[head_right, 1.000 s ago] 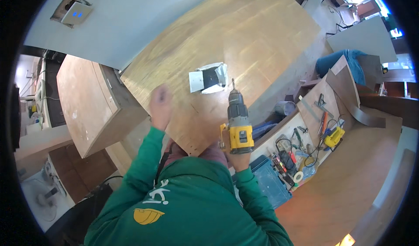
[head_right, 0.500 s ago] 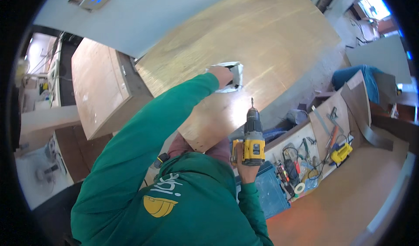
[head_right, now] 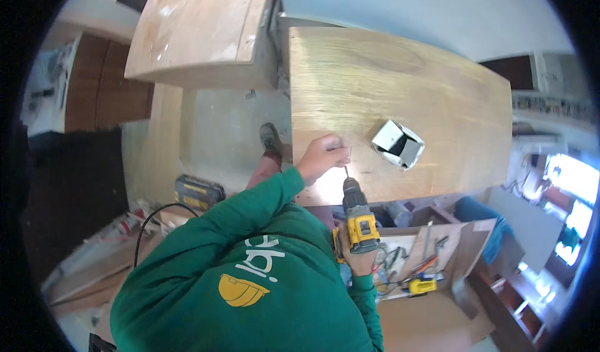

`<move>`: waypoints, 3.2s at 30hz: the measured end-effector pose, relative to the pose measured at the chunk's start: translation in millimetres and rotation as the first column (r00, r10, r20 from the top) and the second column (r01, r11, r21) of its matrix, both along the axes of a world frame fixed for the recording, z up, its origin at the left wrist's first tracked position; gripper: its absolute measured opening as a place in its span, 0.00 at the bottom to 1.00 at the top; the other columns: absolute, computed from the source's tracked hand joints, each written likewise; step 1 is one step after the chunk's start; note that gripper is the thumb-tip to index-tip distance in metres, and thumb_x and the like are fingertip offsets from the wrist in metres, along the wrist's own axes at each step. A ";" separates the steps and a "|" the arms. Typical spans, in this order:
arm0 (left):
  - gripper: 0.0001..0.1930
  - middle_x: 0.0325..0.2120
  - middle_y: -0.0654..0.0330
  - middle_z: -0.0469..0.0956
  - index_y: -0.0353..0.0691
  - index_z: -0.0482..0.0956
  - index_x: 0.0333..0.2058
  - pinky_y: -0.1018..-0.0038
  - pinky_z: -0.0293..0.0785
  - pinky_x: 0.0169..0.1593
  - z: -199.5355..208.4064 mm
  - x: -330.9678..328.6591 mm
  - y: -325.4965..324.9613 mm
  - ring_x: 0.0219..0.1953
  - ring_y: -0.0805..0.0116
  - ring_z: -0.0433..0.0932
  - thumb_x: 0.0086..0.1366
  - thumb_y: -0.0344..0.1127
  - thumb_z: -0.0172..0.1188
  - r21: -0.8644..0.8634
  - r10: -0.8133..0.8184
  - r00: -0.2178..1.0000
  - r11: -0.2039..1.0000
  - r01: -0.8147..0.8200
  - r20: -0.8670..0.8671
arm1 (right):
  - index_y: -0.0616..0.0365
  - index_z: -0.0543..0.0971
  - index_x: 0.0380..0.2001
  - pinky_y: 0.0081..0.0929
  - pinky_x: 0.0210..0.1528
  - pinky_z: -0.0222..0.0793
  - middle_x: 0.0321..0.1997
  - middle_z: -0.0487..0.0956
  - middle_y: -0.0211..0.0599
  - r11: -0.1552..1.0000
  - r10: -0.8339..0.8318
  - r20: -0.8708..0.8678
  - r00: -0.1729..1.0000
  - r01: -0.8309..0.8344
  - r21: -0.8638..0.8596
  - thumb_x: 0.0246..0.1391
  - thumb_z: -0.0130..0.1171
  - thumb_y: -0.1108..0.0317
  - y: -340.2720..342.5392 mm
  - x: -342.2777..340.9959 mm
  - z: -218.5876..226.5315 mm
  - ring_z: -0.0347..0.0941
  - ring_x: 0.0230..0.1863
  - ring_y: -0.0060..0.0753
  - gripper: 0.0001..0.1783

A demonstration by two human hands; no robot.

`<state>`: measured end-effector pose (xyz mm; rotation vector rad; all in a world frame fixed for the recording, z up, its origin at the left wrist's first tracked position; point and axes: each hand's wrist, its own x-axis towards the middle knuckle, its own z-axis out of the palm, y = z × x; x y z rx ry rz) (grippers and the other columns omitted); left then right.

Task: The person uses a cordless drill to drive screws into wooden cabinet panels, securing them together. They then lift and position a large white cabinet door onto the assembled frame.

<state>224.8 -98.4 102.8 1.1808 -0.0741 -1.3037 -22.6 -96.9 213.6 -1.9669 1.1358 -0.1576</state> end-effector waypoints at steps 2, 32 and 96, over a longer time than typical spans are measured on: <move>0.18 0.42 0.51 0.81 0.34 0.72 0.56 0.69 0.85 0.44 -10.5 7.0 34.6 0.41 0.61 0.86 0.70 0.30 0.62 0.089 0.118 0.979 0.991 -0.104 -0.167 | 0.62 0.81 0.38 0.34 0.43 0.78 0.37 0.85 0.40 0.968 0.235 -0.122 0.964 -0.243 -0.059 0.50 0.75 0.64 -4.6 14.0 6.0 0.84 0.37 0.39 0.17; 0.12 0.40 0.59 0.79 0.40 0.76 0.50 0.70 0.80 0.43 -49.0 78.8 108.9 0.39 0.69 0.80 0.74 0.39 0.59 0.180 0.266 0.777 0.964 -0.198 -0.571 | 0.59 0.79 0.50 0.35 0.44 0.79 0.43 0.85 0.44 0.953 0.288 -0.144 0.947 -0.270 0.135 0.46 0.76 0.64 23.4 150.8 5.6 0.84 0.41 0.46 0.27; 0.23 0.34 0.55 0.79 0.33 0.67 0.65 0.69 0.80 0.27 -96.3 237.4 47.4 0.21 0.69 0.78 0.75 0.35 0.50 0.152 -0.899 0.360 0.403 0.902 0.251 | 0.60 0.73 0.58 0.34 0.45 0.78 0.39 0.84 0.38 0.115 -0.843 0.535 0.056 0.990 0.078 0.46 0.79 0.68 245.1 505.0 -318.0 0.81 0.39 0.36 0.36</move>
